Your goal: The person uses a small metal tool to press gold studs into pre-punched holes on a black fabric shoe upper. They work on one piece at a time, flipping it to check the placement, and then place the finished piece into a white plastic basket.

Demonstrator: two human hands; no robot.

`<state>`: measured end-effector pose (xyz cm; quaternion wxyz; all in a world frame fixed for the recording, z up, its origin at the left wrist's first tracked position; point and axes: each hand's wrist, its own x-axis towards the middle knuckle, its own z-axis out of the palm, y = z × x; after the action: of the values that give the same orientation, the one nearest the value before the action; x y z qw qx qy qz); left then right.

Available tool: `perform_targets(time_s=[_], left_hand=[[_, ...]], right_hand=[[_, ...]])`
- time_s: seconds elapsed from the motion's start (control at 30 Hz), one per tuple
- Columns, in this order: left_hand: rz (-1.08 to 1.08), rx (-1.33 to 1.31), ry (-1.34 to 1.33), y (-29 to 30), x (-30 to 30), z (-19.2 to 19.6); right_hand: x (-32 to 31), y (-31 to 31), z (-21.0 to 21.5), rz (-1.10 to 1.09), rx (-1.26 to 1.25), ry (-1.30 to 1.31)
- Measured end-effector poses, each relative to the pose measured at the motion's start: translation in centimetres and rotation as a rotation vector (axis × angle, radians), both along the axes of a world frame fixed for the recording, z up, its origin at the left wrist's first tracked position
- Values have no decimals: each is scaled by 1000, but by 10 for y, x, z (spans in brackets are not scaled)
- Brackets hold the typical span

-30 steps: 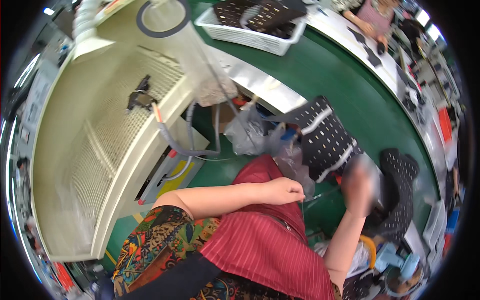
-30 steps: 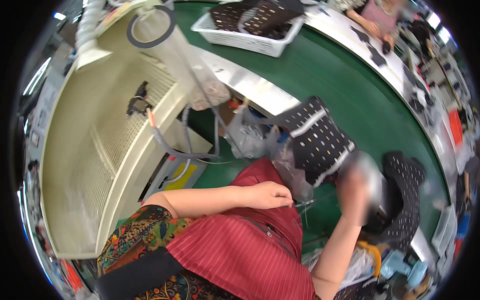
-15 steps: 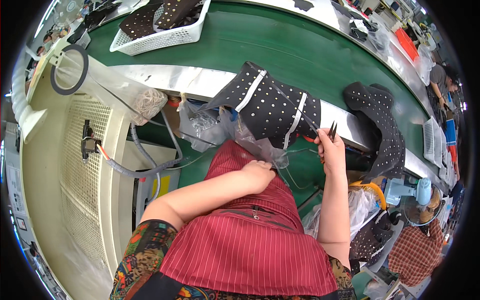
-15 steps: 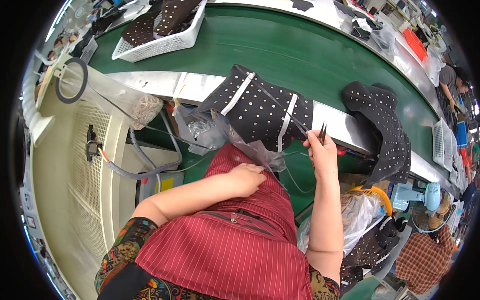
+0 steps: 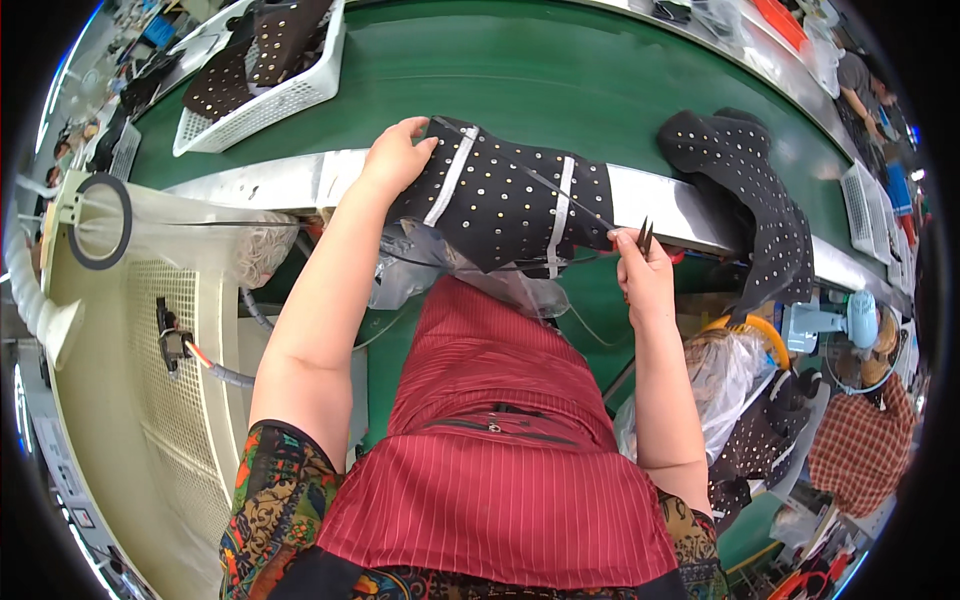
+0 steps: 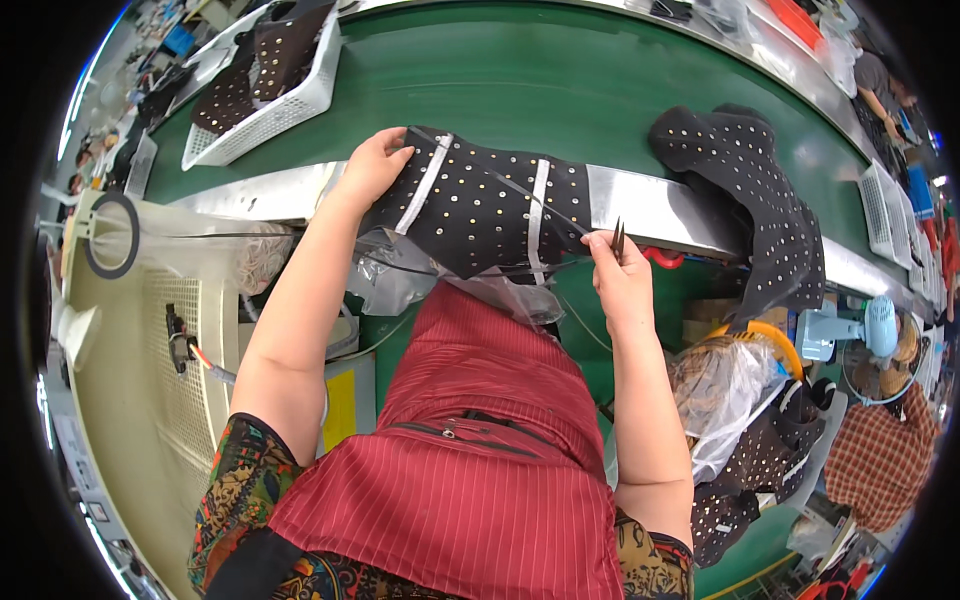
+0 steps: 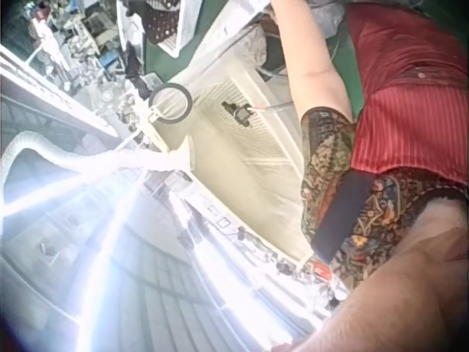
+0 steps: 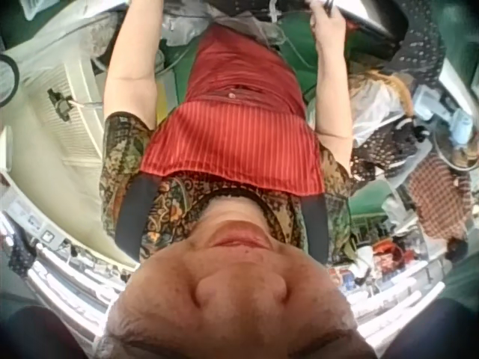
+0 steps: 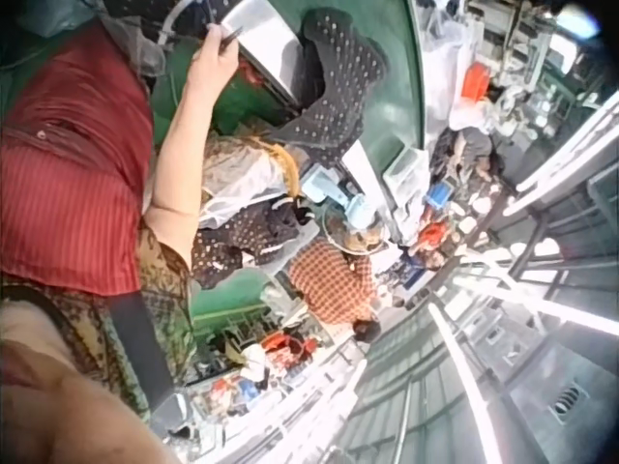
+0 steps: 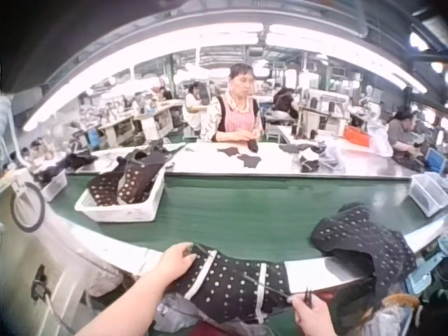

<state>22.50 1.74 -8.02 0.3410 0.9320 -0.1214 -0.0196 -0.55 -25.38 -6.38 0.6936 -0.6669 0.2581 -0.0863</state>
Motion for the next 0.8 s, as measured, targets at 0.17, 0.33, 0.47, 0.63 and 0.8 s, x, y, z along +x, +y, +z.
perform_targets(time_s=[0.17,0.33,0.47,0.63,0.8], left_hand=[[161,100,127,-16,8,-6],[199,109,101,-16,5,-3],[205,96,53,-14,4,-6],[223,160,22,-20,3,-3],[212,64,-6,-17,5,-4]], right_hand=[[-27,-8,-4,-91,-57,-79],[-78,-30,-9,-190,-19,50],[-126,-53,-37,-190,-115,123],[-180,-65,-80,-204,-281,321],[-213,-66,-91,120,-643,630]])
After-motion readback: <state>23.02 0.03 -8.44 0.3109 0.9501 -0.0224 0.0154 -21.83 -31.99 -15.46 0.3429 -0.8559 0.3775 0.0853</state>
